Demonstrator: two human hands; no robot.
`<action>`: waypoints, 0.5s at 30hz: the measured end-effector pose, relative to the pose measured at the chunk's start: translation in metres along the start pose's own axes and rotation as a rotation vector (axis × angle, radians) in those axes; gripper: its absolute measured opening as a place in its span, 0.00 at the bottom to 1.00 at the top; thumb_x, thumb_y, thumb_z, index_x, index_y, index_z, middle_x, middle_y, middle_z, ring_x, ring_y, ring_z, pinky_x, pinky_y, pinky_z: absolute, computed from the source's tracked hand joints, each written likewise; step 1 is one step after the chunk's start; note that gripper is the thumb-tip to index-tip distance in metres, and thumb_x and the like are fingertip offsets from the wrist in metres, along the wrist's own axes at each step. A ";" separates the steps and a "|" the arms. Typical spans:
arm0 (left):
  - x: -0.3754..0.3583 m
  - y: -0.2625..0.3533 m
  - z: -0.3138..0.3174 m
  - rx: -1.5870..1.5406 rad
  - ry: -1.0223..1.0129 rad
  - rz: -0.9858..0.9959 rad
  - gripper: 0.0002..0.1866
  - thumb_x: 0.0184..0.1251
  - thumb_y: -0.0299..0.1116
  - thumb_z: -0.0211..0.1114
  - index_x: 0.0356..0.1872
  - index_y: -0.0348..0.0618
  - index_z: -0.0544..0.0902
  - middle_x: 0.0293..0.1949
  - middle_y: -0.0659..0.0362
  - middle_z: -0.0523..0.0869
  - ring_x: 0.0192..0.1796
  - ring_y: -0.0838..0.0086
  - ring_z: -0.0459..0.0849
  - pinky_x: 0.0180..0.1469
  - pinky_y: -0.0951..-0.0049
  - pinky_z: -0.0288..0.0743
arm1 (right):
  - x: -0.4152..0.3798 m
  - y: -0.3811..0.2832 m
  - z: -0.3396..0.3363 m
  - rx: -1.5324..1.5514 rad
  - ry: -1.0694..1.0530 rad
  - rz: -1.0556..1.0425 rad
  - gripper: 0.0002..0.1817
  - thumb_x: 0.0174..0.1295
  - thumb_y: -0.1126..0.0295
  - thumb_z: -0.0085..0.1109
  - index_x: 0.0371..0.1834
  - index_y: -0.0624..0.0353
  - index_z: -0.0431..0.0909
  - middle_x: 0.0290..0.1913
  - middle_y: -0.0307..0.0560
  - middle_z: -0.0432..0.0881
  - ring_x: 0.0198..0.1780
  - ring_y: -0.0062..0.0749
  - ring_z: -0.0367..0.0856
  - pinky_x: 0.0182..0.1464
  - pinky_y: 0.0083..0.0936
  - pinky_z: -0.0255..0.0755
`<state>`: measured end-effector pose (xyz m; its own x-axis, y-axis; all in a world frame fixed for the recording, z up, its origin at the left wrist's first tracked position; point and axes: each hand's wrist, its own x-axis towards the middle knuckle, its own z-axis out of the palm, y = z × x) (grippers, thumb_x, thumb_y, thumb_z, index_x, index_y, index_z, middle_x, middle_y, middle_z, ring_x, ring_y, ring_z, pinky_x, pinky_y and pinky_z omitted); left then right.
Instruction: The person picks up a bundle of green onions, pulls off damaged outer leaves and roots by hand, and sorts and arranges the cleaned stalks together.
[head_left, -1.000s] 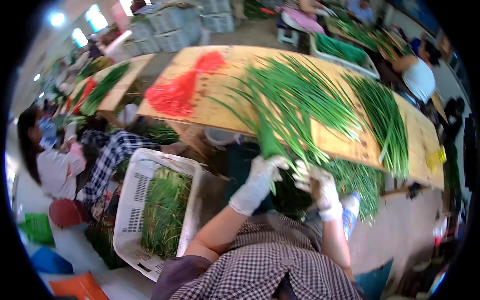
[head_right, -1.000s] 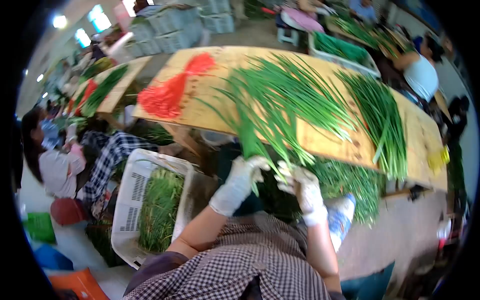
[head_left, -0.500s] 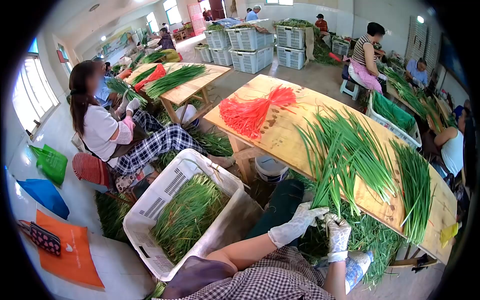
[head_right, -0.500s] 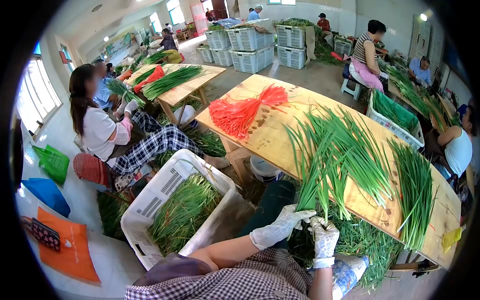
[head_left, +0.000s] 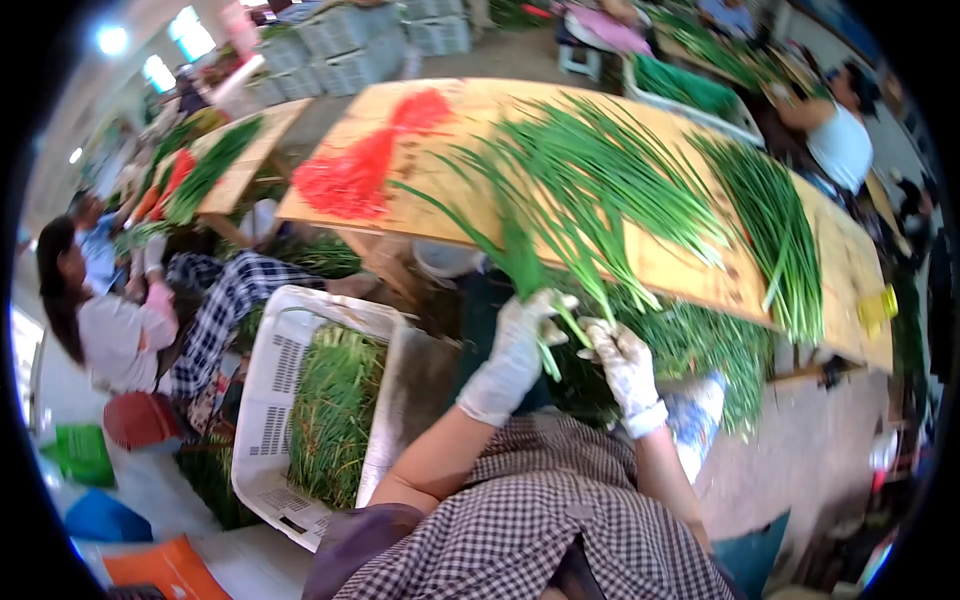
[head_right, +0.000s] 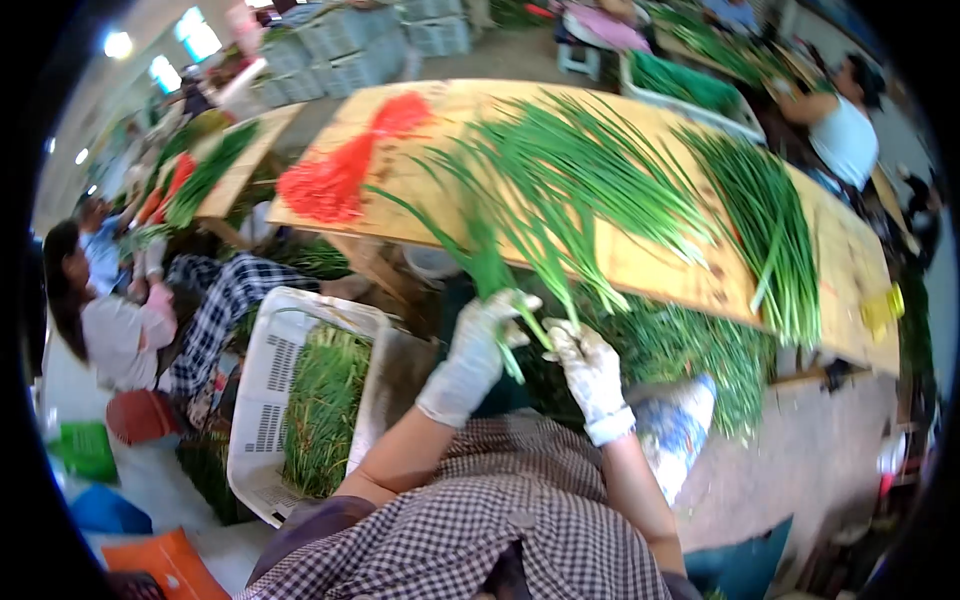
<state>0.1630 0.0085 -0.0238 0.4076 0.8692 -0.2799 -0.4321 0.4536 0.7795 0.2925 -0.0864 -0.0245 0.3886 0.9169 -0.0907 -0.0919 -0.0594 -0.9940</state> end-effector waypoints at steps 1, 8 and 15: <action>0.012 -0.002 -0.011 -0.083 -0.033 -0.079 0.11 0.66 0.35 0.59 0.42 0.37 0.77 0.34 0.52 0.85 0.19 0.79 0.69 0.24 0.76 0.71 | -0.006 -0.002 -0.005 -0.012 0.035 0.043 0.13 0.68 0.69 0.54 0.50 0.64 0.79 0.39 0.41 0.83 0.35 0.19 0.79 0.37 0.16 0.75; 0.010 0.011 0.000 -0.064 -0.046 -0.244 0.19 0.70 0.46 0.58 0.44 0.37 0.78 0.20 0.62 0.77 0.17 0.78 0.70 0.26 0.71 0.73 | -0.008 -0.031 -0.022 0.128 0.208 0.136 0.18 0.68 0.58 0.55 0.46 0.64 0.80 0.34 0.41 0.84 0.27 0.21 0.82 0.30 0.12 0.74; 0.018 -0.003 0.003 -0.170 -0.179 -0.234 0.17 0.70 0.37 0.57 0.51 0.33 0.79 0.18 0.66 0.73 0.25 0.79 0.72 0.30 0.77 0.67 | 0.009 -0.017 -0.014 0.546 -0.139 0.384 0.14 0.66 0.71 0.55 0.49 0.69 0.77 0.33 0.47 0.84 0.27 0.28 0.82 0.32 0.24 0.80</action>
<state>0.1745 0.0225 -0.0293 0.6402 0.6959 -0.3254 -0.4318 0.6763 0.5968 0.3107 -0.0826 -0.0089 0.1184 0.9150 -0.3858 -0.6632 -0.2163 -0.7165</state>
